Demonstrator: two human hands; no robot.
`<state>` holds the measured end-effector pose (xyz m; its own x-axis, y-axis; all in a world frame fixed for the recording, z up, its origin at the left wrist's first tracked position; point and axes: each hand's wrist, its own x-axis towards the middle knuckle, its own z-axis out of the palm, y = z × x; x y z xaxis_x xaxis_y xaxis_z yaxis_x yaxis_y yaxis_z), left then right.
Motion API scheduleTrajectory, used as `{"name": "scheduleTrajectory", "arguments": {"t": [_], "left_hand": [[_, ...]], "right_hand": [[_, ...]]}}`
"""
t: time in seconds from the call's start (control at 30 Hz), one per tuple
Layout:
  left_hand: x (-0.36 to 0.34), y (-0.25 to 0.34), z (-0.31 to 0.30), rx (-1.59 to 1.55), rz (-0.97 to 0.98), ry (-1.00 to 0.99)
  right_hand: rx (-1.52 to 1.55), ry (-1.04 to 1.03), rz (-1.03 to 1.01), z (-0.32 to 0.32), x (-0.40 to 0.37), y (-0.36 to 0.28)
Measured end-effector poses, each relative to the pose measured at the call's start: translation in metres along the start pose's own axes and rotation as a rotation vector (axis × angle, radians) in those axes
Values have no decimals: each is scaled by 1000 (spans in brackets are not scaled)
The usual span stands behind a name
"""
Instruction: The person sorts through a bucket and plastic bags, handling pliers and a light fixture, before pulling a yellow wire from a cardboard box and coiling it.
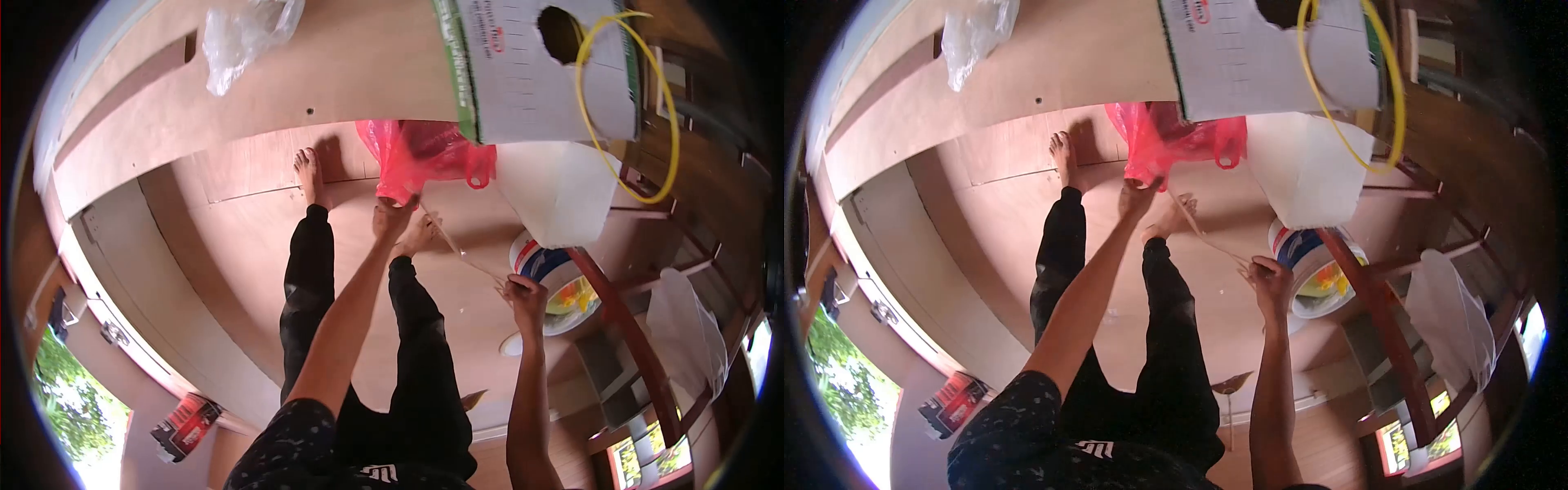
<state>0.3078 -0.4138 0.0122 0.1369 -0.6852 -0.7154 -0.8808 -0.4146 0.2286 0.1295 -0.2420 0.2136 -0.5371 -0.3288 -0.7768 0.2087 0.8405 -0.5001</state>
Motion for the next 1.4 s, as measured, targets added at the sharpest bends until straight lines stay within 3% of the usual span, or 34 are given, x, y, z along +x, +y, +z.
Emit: {"name": "scheduleTrajectory", "arguments": {"t": [0.03, 0.07, 0.13, 0.17, 0.2, 0.27, 0.3, 0.33, 0.4, 0.43, 0.47, 0.53, 0.6, 0.67, 0.7, 0.73, 0.77, 0.8, 0.83, 0.87, 0.93, 1.03, 1.1, 1.13, 1.2, 1.23, 1.27, 1.33, 1.4], "left_hand": [[11, -5, 34, 125, -86, 322], [16, 1, 44, 119, -102, 325], [27, 9, 66, 122, -224, 500], [47, -7, 67, -194, 4, 211], [40, -3, 64, -197, -4, 200], [31, 29, 23, -535, 143, 100], [20, 41, 4, -606, 316, 191], [12, 48, -15, -603, 325, 201], [-3, 62, -48, -700, 365, 43], [-8, 66, -62, -834, 514, 11], [-15, 73, -73, -833, 525, 3], [-36, 91, -98, -1277, 398, -188], [-36, 90, -114, -1321, 342, -368], [-46, 96, -136, -1373, 360, -583], [-63, 112, -160, -1461, 266, -632], [-70, 115, -171, -1457, 264, -654], [-71, 115, -181, -1357, 378, -696], [-73, 112, -190, -1251, 491, -727], [-92, 118, -195, -1254, 485, -582], [-103, 120, -210, -905, 677, -534], [-114, 118, -225, -1288, 442, -909], [-134, 104, -264, -1393, 392, -983], [-137, 89, -280, -1322, 449, -1167], [-136, 84, -282, -1315, 475, -1151], [-127, 68, -279, -1133, 448, -907], [-123, 67, -272, -1192, 452, -774], [-116, 64, -270, -1187, 471, -763], [-106, 69, -265, -761, 798, -393], [-90, 58, -245, -692, 879, -292]], "right_hand": [[141, 56, 54, 1, 6, 11], [128, 44, 52, 5, 11, 21], [523, 175, 113, 13, 14, 26], [627, 162, 166, 16, 15, 23], [615, 168, 171, 23, 17, 22], [754, 150, 105, 42, 28, 16], [829, 136, 131, 56, 38, 11], [838, 129, 126, 68, 46, 7], [1157, -69, 32, 91, 61, -7], [1170, -140, -8, 101, 69, -19], [1180, -205, -47, 111, 76, -30], [1262, -185, -13, 133, 81, -56], [1098, -377, -243, 150, 94, -75], [965, -378, -209, 170, 106, -75], [968, -351, -214, 172, 107, -85], [829, -521, -229, 170, 106, -98], [685, -694, -242, 169, 106, -106], [630, -742, -267, 175, 107, -111], [615, -750, -278, 177, 106, -113], [600, -760, -280, 180, 107, -117], [576, -759, -282, 181, 112, -127], [542, -731, -291, 174, 124, -144], [538, -697, -293, 165, 130, -159], [544, -687, -299, 160, 133, -167], [574, -655, -305, 151, 139, -188], [597, -646, -307, 148, 143, -201], [614, -636, -316, 145, 145, -212], [683, -623, -342, 147, 157, -238], [731, -621, -391, 154, 166, -251]]}}
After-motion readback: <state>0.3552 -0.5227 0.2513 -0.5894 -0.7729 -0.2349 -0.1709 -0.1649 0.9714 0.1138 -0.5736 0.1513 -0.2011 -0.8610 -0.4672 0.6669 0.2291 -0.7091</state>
